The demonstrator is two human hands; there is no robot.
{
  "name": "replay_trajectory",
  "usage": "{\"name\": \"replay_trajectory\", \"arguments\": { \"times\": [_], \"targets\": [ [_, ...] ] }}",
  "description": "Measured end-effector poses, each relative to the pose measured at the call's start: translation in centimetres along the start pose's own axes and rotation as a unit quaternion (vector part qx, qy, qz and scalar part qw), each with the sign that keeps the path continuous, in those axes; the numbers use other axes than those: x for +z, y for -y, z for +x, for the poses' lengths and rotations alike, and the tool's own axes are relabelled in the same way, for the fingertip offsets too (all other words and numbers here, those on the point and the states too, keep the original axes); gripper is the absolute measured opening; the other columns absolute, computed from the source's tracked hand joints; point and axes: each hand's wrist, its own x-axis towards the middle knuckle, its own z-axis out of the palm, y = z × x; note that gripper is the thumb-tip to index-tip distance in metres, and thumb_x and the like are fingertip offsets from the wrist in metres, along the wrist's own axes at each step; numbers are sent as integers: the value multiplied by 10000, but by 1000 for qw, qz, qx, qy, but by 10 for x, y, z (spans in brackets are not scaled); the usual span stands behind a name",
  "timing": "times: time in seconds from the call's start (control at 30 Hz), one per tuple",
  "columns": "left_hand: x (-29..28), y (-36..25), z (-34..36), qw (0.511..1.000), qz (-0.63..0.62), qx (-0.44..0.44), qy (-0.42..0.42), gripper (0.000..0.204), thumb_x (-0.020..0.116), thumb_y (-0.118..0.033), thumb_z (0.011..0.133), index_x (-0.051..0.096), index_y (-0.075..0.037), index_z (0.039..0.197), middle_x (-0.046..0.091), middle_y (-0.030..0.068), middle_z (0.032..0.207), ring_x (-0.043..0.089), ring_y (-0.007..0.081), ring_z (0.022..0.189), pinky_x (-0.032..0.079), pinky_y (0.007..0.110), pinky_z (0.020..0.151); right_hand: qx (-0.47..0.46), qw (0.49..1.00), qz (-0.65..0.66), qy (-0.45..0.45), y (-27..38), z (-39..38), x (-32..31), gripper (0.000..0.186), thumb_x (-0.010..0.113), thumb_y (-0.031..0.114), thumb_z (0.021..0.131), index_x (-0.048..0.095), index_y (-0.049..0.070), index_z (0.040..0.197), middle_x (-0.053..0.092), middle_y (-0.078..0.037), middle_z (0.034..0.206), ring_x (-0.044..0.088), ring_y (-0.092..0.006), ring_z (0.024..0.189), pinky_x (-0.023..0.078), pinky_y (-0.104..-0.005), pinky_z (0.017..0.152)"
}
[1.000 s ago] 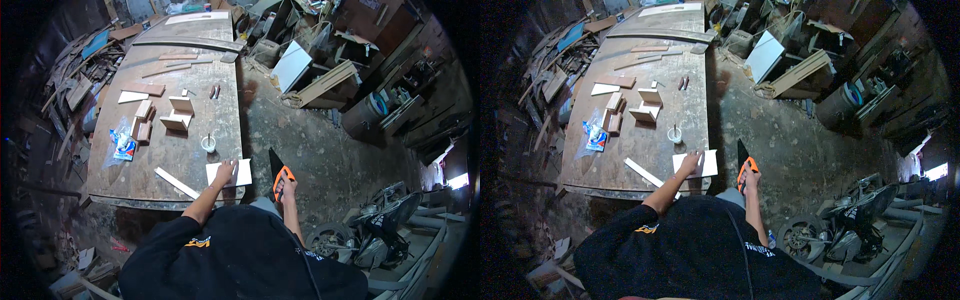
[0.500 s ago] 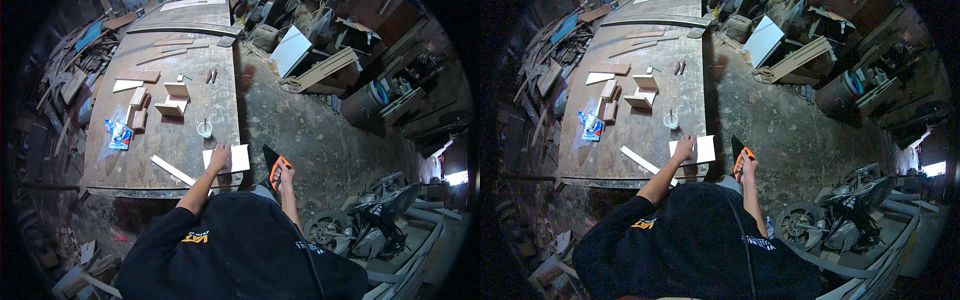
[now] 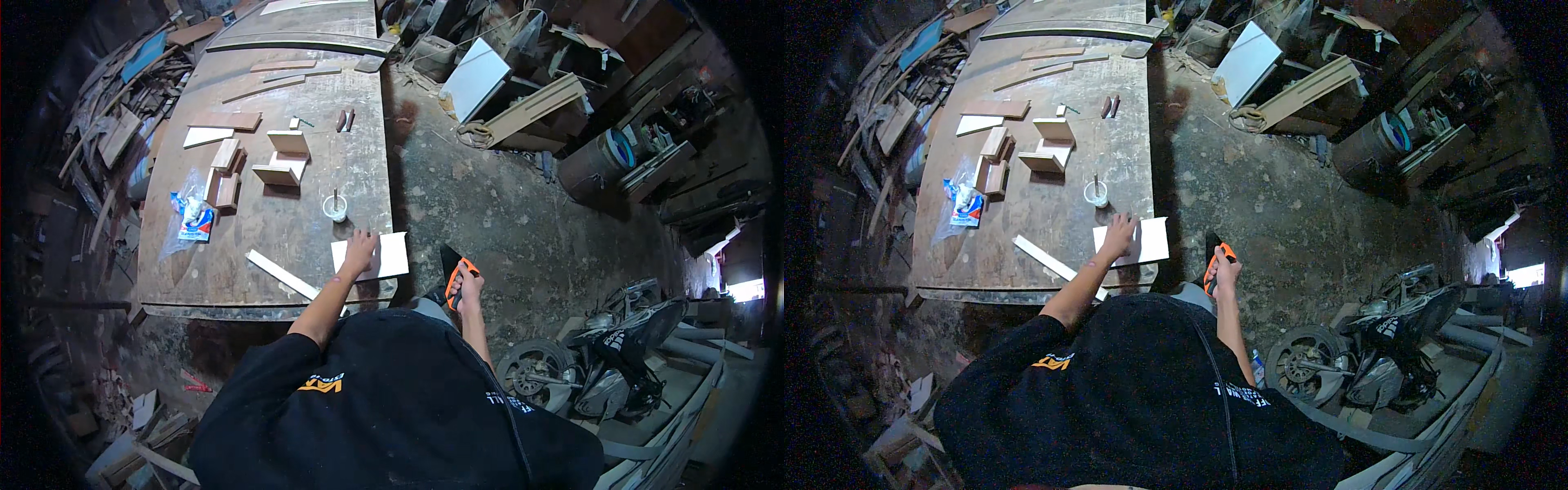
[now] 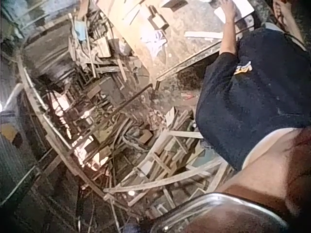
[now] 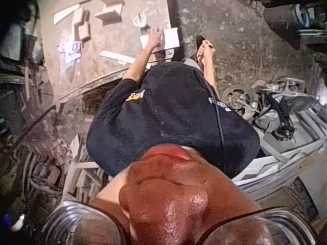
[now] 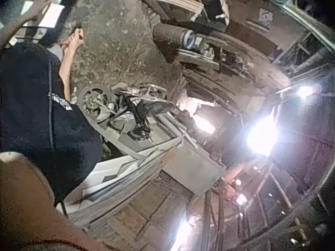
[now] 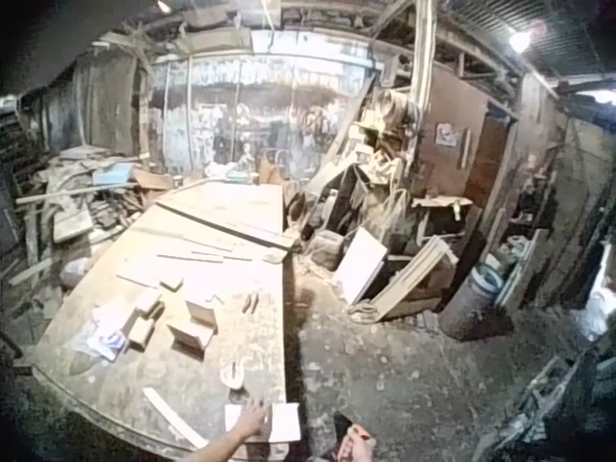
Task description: The person aligns wooden pieces on a workbench, marks a line on a wooden board using a pencil and a hand saw, and cuts the board with the hand saw.
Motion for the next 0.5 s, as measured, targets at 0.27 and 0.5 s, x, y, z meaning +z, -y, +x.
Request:
{"name": "replay_trajectory", "arguments": {
  "times": [0.27, 0.5],
  "targets": [
    [6, 0, 12, 998, 8, -12, 65, 960, 824, -111, 652, 358, -128, 1491, 263, 328, 1542, 389, 469, 1365, 446, 582, 1029, -55, 996, 32, 63, 4, -5, -8, 361, 696, 255, 926, 450, 159, 679, 436, 39, 537, 407, -94, 393, 309, -282, 372],
    [6, -7, 5, 996, 14, 5, 86, 1021, 902, -183, 554, 387, -94, 1431, 501, 180, 1336, 478, 387, 1261, 472, 584, 971, 1, 1000, 27, -11, -22, 0, -19, 421, 711, 276, 915, 416, 133, 650, 397, 30, 507, 426, -124, 399, 349, -298, 389]
  ]
}}
